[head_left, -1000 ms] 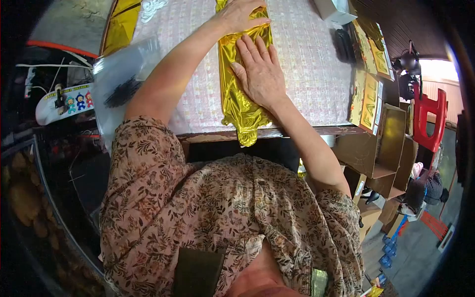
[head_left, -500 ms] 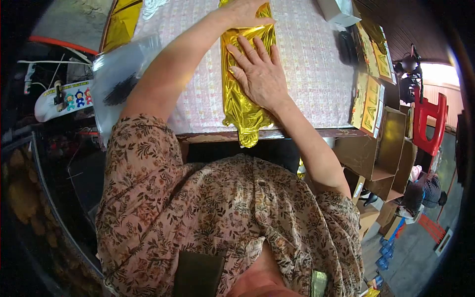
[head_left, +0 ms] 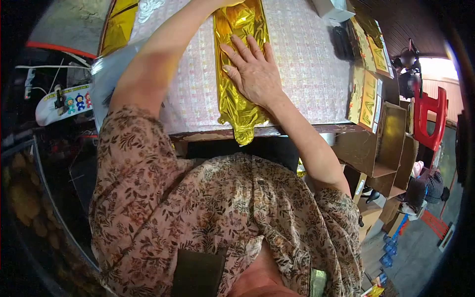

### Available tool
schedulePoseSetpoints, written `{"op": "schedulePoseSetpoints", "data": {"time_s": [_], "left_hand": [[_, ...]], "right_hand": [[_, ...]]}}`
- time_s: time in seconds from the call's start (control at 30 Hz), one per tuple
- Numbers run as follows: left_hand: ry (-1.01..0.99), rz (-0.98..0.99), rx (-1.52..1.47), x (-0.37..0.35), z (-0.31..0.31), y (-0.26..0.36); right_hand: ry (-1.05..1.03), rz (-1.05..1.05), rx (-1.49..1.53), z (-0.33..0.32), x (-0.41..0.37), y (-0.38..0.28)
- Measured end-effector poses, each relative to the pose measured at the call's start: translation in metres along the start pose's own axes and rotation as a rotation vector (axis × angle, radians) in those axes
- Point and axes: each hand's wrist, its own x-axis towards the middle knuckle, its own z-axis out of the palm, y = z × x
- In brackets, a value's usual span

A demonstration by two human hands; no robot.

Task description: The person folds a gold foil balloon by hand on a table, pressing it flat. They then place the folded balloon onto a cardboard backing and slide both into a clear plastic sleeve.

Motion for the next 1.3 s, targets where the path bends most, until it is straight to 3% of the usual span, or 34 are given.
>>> {"op": "schedulePoseSetpoints", "data": {"time_s": [0.1, 0.13, 0.27, 0.4, 0.47, 0.5, 0.57, 1.1, 1.23, 1.3], "left_hand": [[-0.1, 0.096, 0.032, -0.03, 0.013, 0.017], [-0.273, 0.044, 0.146, -0.039, 0.001, 0.038], [-0.467, -0.042, 0.302, -0.055, 0.008, 0.047], [-0.465, -0.041, 0.291, -0.062, 0.027, 0.027], [-0.207, 0.112, 0.252, -0.07, 0.061, -0.012], [-0.201, 0.102, 0.257, -0.069, 0.046, 0.001], [-0.443, -0.073, 0.247, -0.062, 0.01, 0.044], [-0.445, -0.116, 0.209, -0.066, 0.005, 0.051], [-0.436, -0.115, 0.173, -0.064, 0.006, 0.052], [-0.441, -0.136, 0.176, -0.065, 0.006, 0.052]], "right_hand": [[-0.004, -0.006, 0.008, 0.002, 0.0, -0.001], [-0.004, -0.002, -0.001, 0.003, -0.001, 0.0], [-0.003, 0.004, -0.012, 0.004, 0.0, -0.001], [-0.008, -0.008, -0.008, 0.004, -0.001, 0.0], [0.015, -0.023, -0.028, 0.004, -0.001, -0.001], [0.043, -0.03, -0.051, 0.003, -0.001, -0.001], [0.045, -0.052, -0.075, 0.001, -0.001, -0.003], [-0.131, -0.227, -0.022, -0.02, -0.017, -0.004], [-0.274, -0.366, 0.047, -0.036, -0.039, -0.008], [-0.456, -0.499, 0.281, -0.044, -0.054, -0.009]]}}
